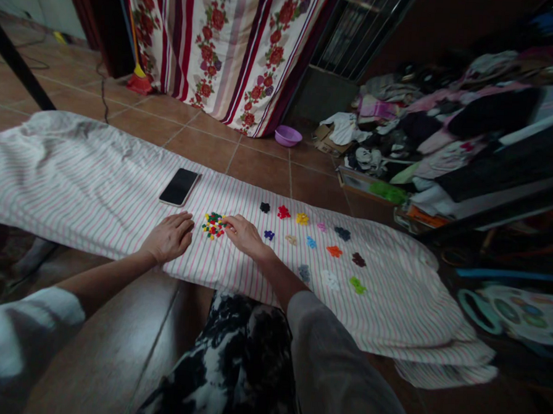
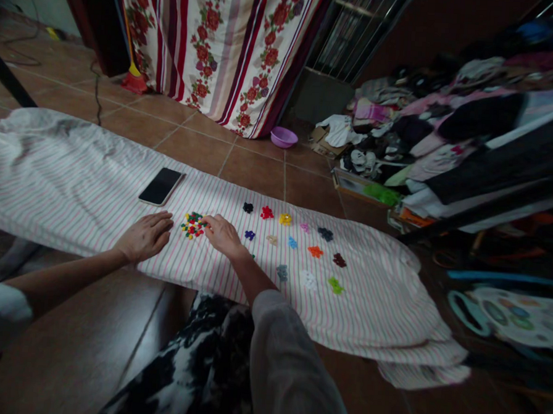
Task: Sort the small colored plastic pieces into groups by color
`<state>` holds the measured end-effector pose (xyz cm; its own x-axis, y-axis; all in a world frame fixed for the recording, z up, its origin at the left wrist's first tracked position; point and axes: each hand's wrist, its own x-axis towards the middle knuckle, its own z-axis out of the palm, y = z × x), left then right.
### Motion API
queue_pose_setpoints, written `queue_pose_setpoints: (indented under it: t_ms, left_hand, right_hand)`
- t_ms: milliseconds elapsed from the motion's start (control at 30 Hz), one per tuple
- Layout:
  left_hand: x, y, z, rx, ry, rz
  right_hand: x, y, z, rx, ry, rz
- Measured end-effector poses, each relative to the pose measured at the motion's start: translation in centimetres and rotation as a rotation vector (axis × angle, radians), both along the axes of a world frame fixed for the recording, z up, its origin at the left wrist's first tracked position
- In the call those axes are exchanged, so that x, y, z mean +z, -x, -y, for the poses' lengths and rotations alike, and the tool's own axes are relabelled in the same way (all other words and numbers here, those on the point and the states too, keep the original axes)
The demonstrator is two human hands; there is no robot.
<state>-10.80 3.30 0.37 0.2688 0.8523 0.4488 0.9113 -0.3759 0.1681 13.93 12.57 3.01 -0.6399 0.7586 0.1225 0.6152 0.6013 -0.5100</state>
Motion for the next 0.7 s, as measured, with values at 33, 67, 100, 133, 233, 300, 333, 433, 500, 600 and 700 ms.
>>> queue_pose_setpoints:
  t_ms: [33,67,100,133,233,300,333,433,500,600,700]
  left_hand:
    - [0.0,0.0,0.0,0.000,0.002,0.004]
    - [0.0,0.0,0.0,0.000,0.005,0.010]
    - [-0.1,0.0,0.0,0.000,0.009,0.020]
    - [-0.1,0.0,-0.1,-0.002,0.012,0.030]
    - [-0.2,0.0,-0.1,-0.007,0.014,0.044]
    - [-0.3,0.1,-0.1,-0.010,0.009,0.038]
    - [-0.3,0.1,-0.1,-0.011,0.005,0.032]
    - [-0.3,0.1,-0.1,-0.014,-0.003,0.023]
    - [-0.3,0.1,-0.1,-0.020,0.003,0.032]
    - [-0.3,0.1,-0.2,-0.023,0.017,0.052]
    - [-0.4,0.1,-0.2,-0.016,0.016,0.051]
  right_hand:
    - [0.1,0.1,0.0,0.001,-0.007,0.019]
    - [0.2,0.3,0.0,-0.001,-0.016,0.033]
    - [0.2,0.4,0.0,-0.005,-0.028,0.041]
    - [0.1,0.5,0.1,-0.008,-0.040,0.042]
    - [-0.3,0.8,0.1,0.000,-0.079,0.028]
    - [-0.7,0.9,0.0,0.014,-0.102,0.029]
    - [-0.8,1.0,0.0,0.019,-0.111,0.035]
    - [-0.9,1.2,-0.3,0.032,-0.116,0.054]
    - [-0.7,1.4,-0.4,0.035,-0.102,0.060]
    - [-0.3,1.7,-0.6,0.023,-0.064,0.066]
    - [-0.1,1.9,-0.5,0.008,-0.036,0.056]
